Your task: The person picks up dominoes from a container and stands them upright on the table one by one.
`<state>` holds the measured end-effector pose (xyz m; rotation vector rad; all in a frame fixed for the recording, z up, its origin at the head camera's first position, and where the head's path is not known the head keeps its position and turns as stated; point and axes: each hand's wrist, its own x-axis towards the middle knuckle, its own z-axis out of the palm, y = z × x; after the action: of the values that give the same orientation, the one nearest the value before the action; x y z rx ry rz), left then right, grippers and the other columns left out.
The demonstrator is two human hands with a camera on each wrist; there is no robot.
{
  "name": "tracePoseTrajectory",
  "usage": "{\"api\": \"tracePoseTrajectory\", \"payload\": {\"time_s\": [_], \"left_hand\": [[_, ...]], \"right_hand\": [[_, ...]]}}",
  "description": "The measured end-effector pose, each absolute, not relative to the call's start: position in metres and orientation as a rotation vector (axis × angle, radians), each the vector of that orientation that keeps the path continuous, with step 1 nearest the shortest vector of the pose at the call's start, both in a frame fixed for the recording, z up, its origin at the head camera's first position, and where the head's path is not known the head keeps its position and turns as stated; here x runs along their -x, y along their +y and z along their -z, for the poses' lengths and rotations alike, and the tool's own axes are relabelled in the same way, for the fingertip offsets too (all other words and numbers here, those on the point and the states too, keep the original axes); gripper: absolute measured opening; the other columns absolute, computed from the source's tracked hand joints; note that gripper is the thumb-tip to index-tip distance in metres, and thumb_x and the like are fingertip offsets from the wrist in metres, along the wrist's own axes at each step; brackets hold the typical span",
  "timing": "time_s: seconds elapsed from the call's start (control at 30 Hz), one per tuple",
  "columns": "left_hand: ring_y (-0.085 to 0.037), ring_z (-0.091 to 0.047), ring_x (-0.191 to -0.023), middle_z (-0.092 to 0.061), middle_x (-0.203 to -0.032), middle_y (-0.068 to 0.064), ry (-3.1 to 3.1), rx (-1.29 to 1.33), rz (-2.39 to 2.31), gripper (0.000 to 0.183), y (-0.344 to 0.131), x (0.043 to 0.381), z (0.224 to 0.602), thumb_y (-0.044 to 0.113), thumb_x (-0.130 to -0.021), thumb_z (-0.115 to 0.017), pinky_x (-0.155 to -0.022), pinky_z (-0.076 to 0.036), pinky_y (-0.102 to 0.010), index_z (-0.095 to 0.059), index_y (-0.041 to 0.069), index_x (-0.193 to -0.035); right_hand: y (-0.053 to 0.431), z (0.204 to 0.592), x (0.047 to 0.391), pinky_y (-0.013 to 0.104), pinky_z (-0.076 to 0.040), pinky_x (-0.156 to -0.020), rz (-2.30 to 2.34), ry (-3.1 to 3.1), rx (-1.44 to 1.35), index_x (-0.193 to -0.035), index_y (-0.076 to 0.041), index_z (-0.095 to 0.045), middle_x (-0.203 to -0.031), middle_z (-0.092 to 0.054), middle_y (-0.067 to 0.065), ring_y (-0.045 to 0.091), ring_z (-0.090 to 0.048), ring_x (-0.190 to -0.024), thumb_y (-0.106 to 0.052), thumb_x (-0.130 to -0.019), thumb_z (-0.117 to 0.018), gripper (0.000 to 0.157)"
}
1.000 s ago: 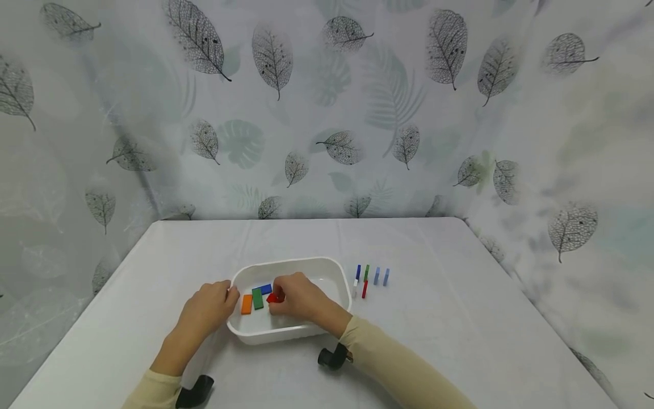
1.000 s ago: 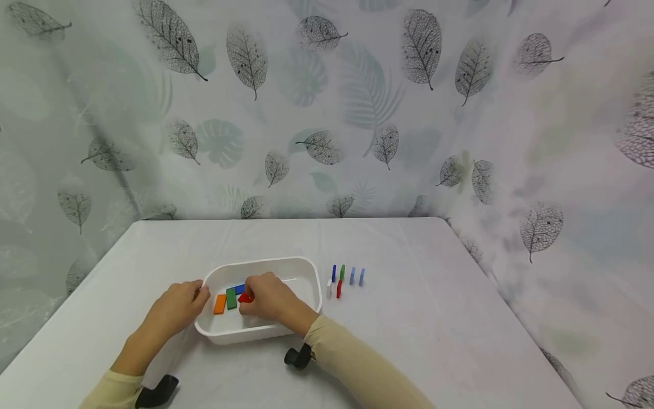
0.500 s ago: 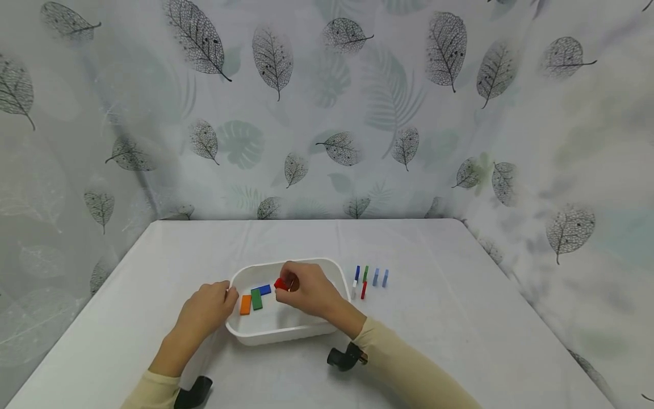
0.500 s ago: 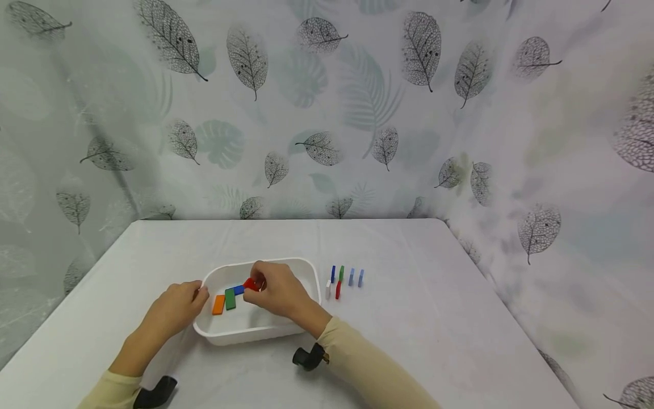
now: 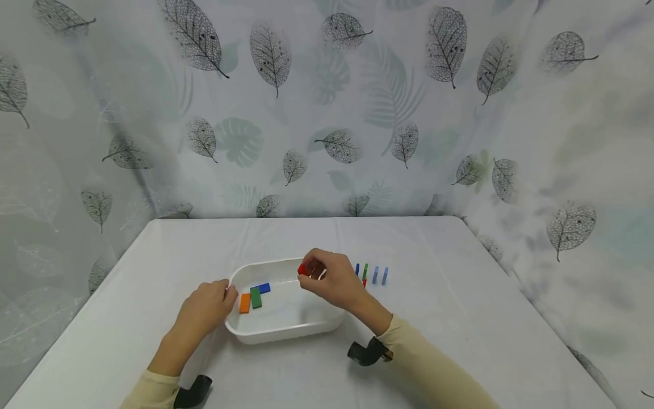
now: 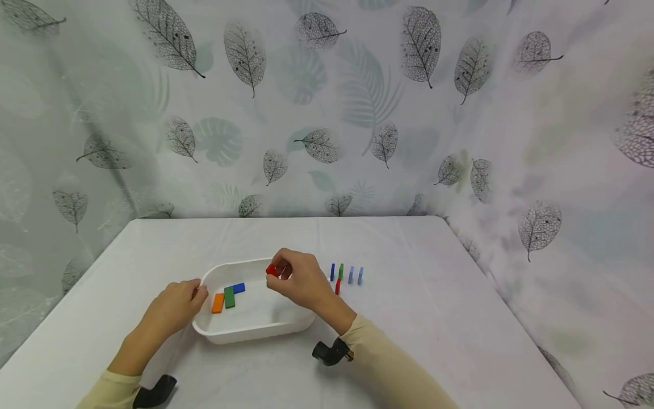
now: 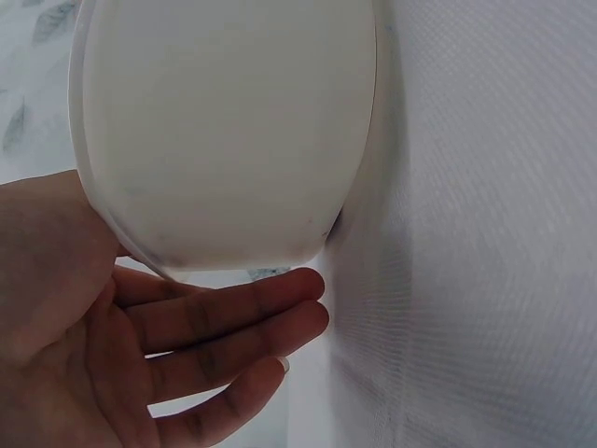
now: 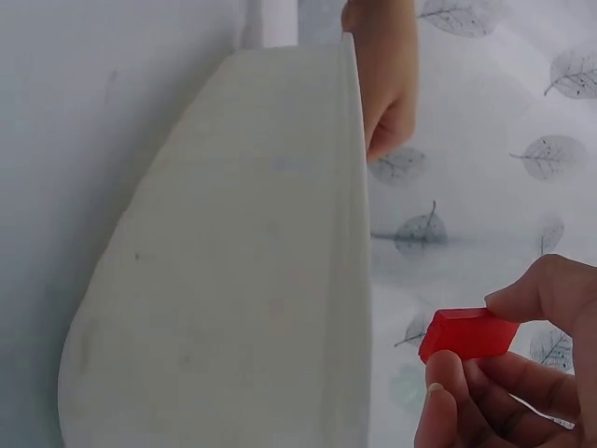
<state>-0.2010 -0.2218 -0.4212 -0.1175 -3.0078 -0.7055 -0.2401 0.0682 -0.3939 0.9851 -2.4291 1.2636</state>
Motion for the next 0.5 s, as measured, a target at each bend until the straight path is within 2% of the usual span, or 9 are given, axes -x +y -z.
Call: {"api": "tracePoseTrajectory", "payload": {"time_s": [0.27,0.5], "left_hand": [[-0.019,-0.050,-0.058,-0.052,-0.067,-0.005,-3.015,0.122,0.712,0.033,-0.221,0.201,0.421,0.019,-0.103,-0.051,-0.051,-0.046,-0.032,-0.065,-0.011,-0.106],[-0.019,-0.050,-0.058,-0.053,-0.068,-0.006,-3.024,0.105,0.688,0.035,-0.223,0.201,0.422,0.019,-0.103,-0.051,-0.051,-0.046,-0.032,-0.065,-0.012,-0.109]], "right_hand": [[0.096,0.396,0.241,0.031,-0.057,-0.068,-1.296,-2.374,-0.919,-0.097,-0.011,-0.070,-0.087,-0.069,-0.009,0.009,-0.065,-0.076,-0.005,-0.086,-0.077,0.015],[0.120,0.396,0.240,0.034,-0.057,-0.067,-1.297,-2.396,-0.805,-0.098,-0.013,-0.070,-0.087,-0.070,-0.009,0.010,-0.066,-0.076,-0.007,-0.089,-0.079,0.014]]}}
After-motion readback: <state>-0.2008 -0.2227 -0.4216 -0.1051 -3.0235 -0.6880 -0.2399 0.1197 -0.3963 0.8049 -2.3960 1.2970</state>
